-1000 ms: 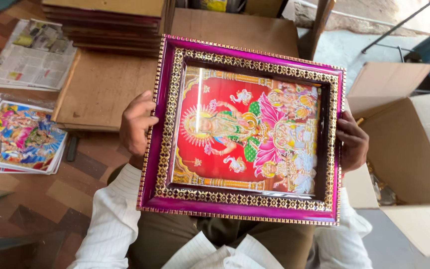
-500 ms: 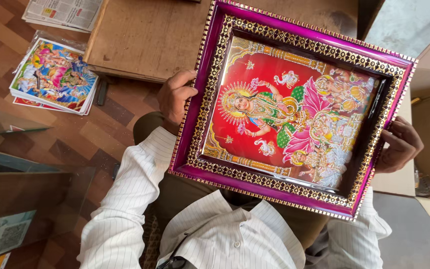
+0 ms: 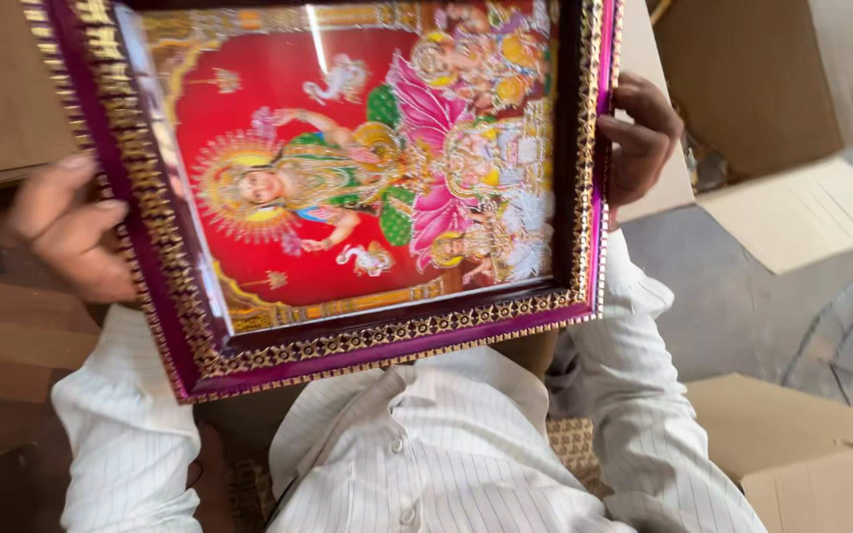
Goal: The person sits on the floor, lifts decorative picture frames out of a cardboard box, and peels gold foil wrapping off the frames before setting them on a wooden table. The person then fits a hardboard backing and a religious print into a frame and presses the backing into place.
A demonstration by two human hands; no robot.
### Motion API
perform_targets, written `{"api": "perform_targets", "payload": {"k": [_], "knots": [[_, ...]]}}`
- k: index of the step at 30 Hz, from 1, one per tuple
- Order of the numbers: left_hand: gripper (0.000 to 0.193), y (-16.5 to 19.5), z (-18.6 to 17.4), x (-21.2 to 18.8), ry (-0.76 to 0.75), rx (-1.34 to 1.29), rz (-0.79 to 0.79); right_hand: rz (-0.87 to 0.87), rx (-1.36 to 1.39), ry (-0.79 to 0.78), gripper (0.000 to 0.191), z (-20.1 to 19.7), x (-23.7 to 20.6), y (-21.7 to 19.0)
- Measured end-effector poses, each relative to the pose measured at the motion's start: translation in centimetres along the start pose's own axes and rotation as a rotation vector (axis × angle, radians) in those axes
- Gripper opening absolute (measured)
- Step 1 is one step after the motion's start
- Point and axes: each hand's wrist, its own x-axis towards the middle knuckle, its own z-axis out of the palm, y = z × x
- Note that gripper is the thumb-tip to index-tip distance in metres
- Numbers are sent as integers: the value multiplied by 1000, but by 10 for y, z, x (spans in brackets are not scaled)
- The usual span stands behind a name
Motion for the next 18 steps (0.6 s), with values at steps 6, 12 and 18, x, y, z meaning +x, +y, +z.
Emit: {"api": "perform_targets", "payload": {"k": [6, 12, 18], "knots": [[36, 4, -6, 8, 17, -32, -27, 5, 29, 8, 31, 6, 1, -2], [35, 4, -7, 7, 1, -26, -14, 6, 100, 6, 31, 6, 1, 5], [35, 9, -6, 12, -58, -35, 25, 17, 161, -81, 32, 4, -3, 14]]}}
